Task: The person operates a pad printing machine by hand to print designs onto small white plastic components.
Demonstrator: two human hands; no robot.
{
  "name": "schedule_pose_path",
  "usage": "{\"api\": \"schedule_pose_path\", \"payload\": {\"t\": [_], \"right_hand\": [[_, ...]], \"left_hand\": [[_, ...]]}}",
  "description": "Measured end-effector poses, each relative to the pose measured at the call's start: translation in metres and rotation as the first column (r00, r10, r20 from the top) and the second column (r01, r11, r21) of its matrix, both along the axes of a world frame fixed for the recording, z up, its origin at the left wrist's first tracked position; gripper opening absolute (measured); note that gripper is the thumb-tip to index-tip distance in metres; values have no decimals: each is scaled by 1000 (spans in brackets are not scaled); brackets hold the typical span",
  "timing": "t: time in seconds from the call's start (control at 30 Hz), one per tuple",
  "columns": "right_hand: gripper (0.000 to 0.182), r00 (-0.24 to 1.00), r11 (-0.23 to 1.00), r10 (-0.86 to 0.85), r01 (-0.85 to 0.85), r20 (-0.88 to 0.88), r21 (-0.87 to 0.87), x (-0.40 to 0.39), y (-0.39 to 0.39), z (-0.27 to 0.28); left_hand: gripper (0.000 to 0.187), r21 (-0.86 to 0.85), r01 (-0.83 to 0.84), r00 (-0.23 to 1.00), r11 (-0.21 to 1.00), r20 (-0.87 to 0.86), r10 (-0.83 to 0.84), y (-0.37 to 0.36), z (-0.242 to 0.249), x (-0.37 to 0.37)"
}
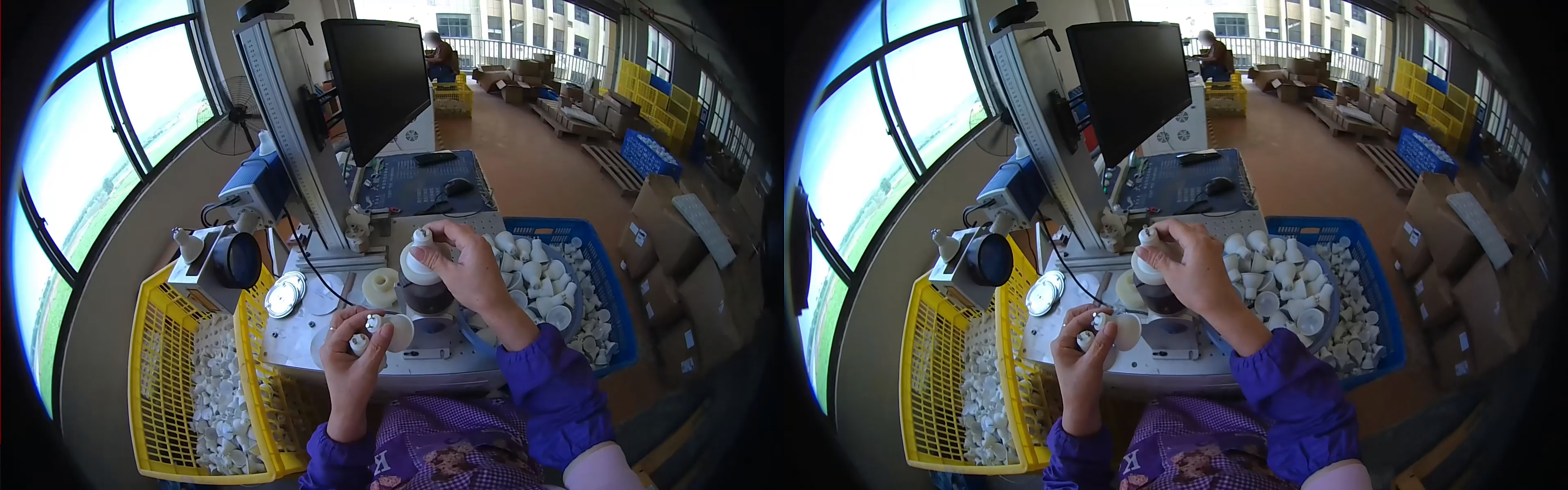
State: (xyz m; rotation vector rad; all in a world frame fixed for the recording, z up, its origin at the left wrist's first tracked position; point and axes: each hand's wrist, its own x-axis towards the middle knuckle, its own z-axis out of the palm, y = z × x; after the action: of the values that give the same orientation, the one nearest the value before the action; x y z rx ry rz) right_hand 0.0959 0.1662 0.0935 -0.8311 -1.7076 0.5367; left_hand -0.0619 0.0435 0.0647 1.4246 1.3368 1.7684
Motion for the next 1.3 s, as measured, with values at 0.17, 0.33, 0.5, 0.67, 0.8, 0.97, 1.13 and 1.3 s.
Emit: {"api": "schedule_pose_path", "payload": {"t": [0.17, 0.33, 0.5, 0.67, 0.8, 0.97, 1.13, 1.3], "right_hand": [[31, 993, 994, -108, 108, 48, 2, -4, -11, 6], [32, 975, 975, -216, 212, 57, 70, -9, -12, 2], [35, 960, 960, -268, 259, 77, 110, -12, -15, 2], [38, 993, 979, -117, 120, -29, 165, 14, -11, -1], [26, 993, 988, -100, 107, 70, -112, 84, 7, -6], [23, 783, 998, -65, 61, 618, 28, 132, 18, -49], [22, 508, 993, -112, 15, 854, 121, 138, 25, -76], [24, 432, 975, -185, -29, 883, 218, 131, 27, -81]], "left_hand": [[22, -44, 39, 999, 998, 24, -38, -3, -4, 5], [22, -63, 64, 998, 996, 26, -62, -7, -5, 6], [21, -81, 107, 991, 991, 91, -99, -11, -7, 12], [21, -119, 146, 987, 982, 80, -137, -20, -14, 14], [19, -149, 143, 984, 978, 126, -124, -31, -22, 10], [20, -218, 201, 968, 955, 192, -160, -35, -44, 19], [22, -249, 286, 953, 926, 172, -248, -42, -56, 34], [21, -271, 309, 944, 912, 200, -261, -50, -58, 38]]}}
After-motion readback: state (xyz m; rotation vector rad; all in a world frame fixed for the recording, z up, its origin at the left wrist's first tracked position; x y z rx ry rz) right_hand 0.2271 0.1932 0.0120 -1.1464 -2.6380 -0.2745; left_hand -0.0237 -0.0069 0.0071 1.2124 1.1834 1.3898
